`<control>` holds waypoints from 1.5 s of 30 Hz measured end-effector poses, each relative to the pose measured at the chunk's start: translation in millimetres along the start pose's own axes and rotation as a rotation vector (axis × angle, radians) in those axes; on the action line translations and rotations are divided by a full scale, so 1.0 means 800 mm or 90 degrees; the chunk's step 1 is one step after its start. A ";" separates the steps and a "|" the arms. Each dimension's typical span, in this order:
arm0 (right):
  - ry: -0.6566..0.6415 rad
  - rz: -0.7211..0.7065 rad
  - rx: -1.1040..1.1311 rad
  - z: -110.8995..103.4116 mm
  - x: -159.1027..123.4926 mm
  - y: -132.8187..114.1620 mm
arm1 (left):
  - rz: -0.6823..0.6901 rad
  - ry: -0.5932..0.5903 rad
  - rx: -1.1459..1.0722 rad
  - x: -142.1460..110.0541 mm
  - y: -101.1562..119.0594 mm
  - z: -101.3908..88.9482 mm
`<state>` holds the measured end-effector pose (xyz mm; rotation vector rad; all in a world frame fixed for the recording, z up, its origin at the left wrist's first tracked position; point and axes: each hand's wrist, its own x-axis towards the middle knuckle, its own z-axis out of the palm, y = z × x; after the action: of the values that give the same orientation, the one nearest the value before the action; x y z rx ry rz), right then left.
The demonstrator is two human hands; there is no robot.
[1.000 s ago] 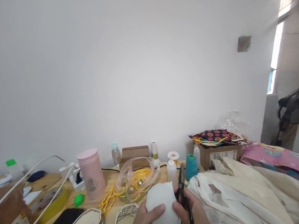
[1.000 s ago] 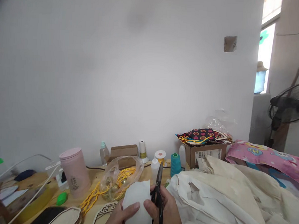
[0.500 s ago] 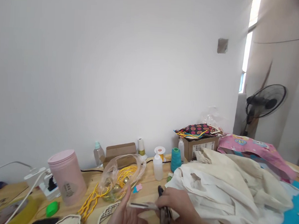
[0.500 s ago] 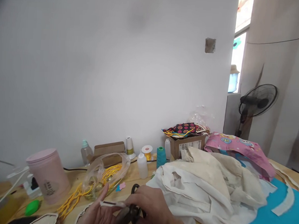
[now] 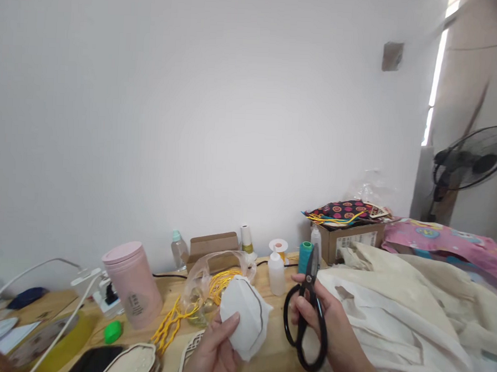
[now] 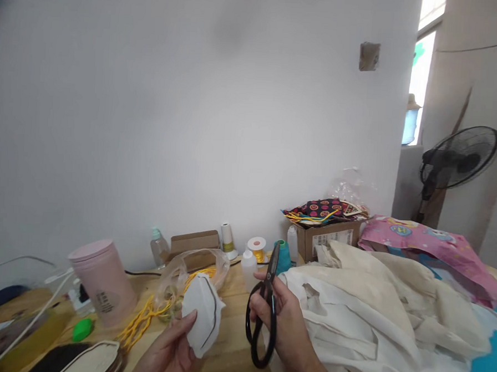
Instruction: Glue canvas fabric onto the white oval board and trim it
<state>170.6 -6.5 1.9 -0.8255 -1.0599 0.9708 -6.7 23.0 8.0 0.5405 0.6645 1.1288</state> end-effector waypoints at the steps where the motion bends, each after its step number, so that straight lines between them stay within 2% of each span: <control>1: -0.036 0.047 0.038 0.002 -0.001 0.002 | 0.023 0.017 -0.017 0.001 -0.002 0.000; 4: -0.153 0.157 0.170 0.009 -0.007 0.011 | 0.038 0.031 -0.056 0.004 -0.010 0.003; 7: -0.190 0.215 0.282 0.013 -0.011 0.020 | 0.055 0.026 -0.081 0.005 -0.015 0.004; 10: -0.141 0.177 0.277 0.016 -0.010 0.032 | 0.039 0.027 -0.116 0.007 -0.018 0.001; 14: -0.059 0.163 0.239 0.017 -0.007 0.043 | -0.008 -0.040 -0.158 0.012 -0.021 -0.009; 17: -0.088 0.190 0.237 0.015 -0.006 0.036 | -0.017 -0.068 -0.172 0.014 -0.025 -0.016; 21: -0.132 0.115 0.067 0.013 -0.008 0.015 | -0.039 -0.052 -0.161 0.011 -0.030 -0.011; 23: -0.120 0.090 0.005 0.011 -0.009 0.010 | -0.062 -0.074 -0.160 0.006 -0.032 -0.002; 25: -0.098 0.108 -0.009 0.010 -0.009 0.012 | -0.079 -0.097 -0.156 0.002 -0.034 0.006; 30: 0.018 0.124 -0.008 0.007 -0.008 0.023 | -0.071 -0.053 -0.072 -0.002 -0.048 0.013; 33: 0.035 0.113 -0.027 0.006 -0.007 0.019 | -0.051 -0.030 -0.017 0.000 -0.056 0.011; 36: -0.001 0.088 -0.083 0.006 -0.003 0.011 | 0.001 0.003 -0.010 0.000 -0.052 0.013; 40: -0.096 0.054 -0.175 0.002 -0.001 0.004 | 0.073 0.062 -0.022 -0.006 -0.027 0.018; 45: -0.263 -0.002 -0.353 -0.005 -0.003 0.016 | 0.153 0.041 -0.045 -0.015 -0.004 0.021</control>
<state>170.8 -4.8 -11.3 -1.0941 -1.7325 0.8715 4.4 9.7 19.5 0.5350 0.6236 1.3950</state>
